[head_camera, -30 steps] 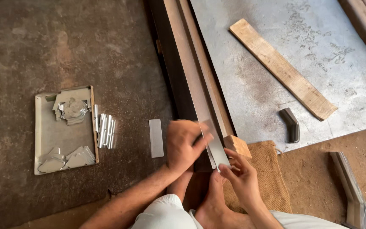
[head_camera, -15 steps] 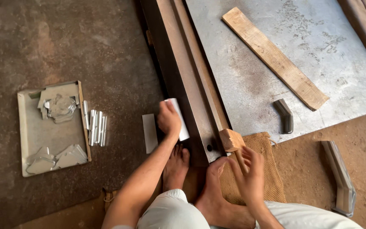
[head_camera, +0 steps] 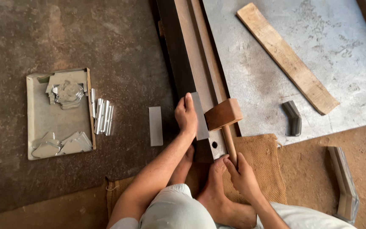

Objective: The person sits on the floor and bends flat aluminum strips by hand over the edge of a steel beam, then strikes them with a wooden mallet to form right-angle pieces, placing finished bent pieces with a pile of similar parts. They repeat the bend-and-hammer cycle on additional strips.

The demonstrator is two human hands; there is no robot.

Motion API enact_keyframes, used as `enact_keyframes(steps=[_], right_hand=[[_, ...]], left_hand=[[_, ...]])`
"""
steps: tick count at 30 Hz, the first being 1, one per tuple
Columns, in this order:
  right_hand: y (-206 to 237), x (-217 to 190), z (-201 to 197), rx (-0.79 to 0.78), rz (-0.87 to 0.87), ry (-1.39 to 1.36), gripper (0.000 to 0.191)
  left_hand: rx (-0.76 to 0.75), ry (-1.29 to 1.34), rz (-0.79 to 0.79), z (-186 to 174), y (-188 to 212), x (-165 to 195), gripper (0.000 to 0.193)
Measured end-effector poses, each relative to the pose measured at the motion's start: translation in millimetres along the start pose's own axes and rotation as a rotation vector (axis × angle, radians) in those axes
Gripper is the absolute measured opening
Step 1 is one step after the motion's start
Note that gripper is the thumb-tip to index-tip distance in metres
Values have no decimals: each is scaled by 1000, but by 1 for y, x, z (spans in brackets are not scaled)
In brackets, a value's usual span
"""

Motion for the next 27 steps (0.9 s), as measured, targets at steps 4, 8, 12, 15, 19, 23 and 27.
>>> enact_keyframes(steps=[4, 8, 12, 15, 19, 23, 27], right_hand=[[18, -33, -26, -17, 35, -170, 30], [42, -63, -70, 152, -380, -408, 27], [26, -81, -77, 367, -817, -570, 28], [-22, -73, -45, 293, -564, -410, 44], [-30, -39, -40, 321, -455, -87, 32], [-6, -10, -47, 389, -607, -581, 34], [-4, 5, -28, 290, -431, 125, 30]], left_hand=[[26, -51, -16, -1, 0, 4, 46], [51, -96, 28, 0, 0, 0, 49], [78, -96, 83, 1, 0, -3, 46], [88, -171, 108, 2, -3, -3, 47], [137, -152, 399, 4, -6, 10, 48], [116, -213, 196, 3, -7, -1, 52], [26, -116, 36, 3, -4, -8, 49]])
Point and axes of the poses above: each hand's wrist, its own y-axis away from the middle knuckle, its own z-axis out of the palm, x = y × z, the point moved 5 cm from there along -y, towards the middle knuckle, and after that the axes turned 10 degrees about y, right-handed, at the moved point
